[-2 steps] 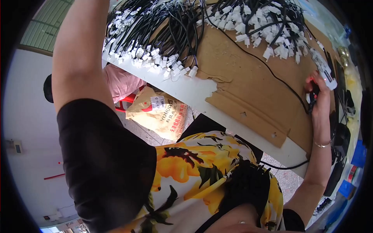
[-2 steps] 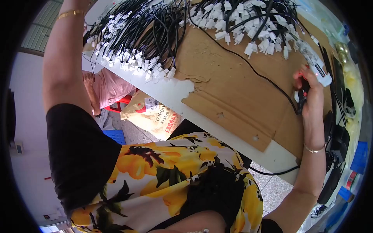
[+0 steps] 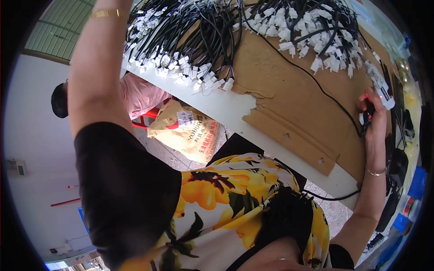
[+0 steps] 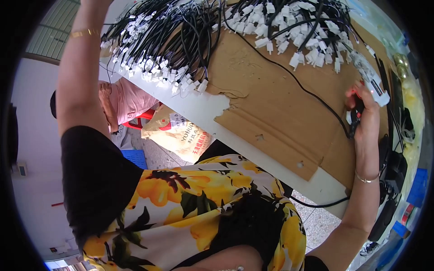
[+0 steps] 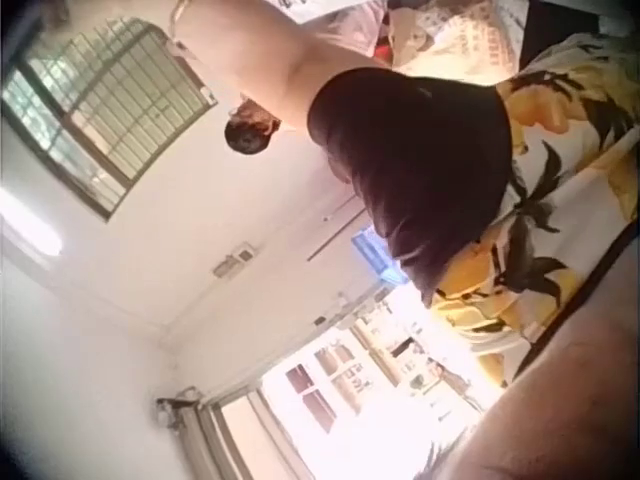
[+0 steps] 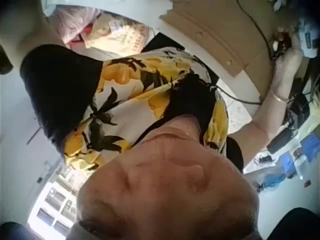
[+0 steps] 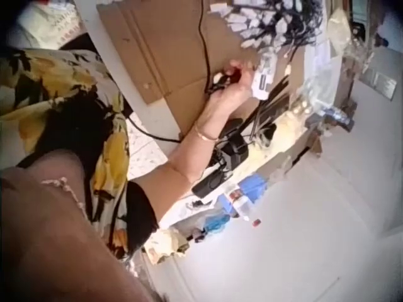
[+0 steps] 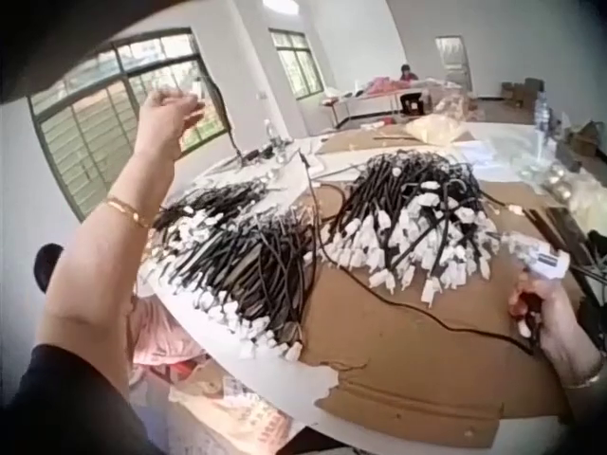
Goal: Applying hot glue to wire connectors to secure them on a workbench.
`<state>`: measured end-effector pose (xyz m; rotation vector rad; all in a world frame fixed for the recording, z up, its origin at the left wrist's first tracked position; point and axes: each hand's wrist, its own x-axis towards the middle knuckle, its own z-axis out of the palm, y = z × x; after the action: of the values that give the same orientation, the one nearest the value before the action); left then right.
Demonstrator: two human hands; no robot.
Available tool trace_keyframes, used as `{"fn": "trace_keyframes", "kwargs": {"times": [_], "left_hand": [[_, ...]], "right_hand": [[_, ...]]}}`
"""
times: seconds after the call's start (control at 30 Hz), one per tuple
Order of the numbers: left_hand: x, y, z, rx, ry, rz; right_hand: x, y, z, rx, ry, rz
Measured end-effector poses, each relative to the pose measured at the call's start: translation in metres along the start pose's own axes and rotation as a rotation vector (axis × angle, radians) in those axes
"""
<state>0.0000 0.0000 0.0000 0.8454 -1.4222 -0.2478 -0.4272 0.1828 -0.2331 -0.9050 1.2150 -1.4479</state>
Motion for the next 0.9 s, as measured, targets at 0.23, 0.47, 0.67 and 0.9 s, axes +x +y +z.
{"fn": "trace_keyframes", "kwargs": {"times": [0.23,0.47,0.67,0.9], "left_hand": [[-0.123,-0.098,-0.101,0.376,0.037,-0.211],[-0.194,-0.124,-0.161,0.059,0.303,-0.337],[-0.225,-0.142,-0.184,0.532,0.319,-0.316],[-0.253,-0.137,-0.161,0.819,0.316,-0.279]], "right_hand": [[0.012,0.006,0.003,0.037,-0.063,0.005],[0.014,0.008,0.000,-0.019,-0.051,-0.001],[0.013,0.008,-0.001,0.052,-0.083,-0.005],[0.007,0.005,0.006,0.023,-0.030,-0.020]]}}
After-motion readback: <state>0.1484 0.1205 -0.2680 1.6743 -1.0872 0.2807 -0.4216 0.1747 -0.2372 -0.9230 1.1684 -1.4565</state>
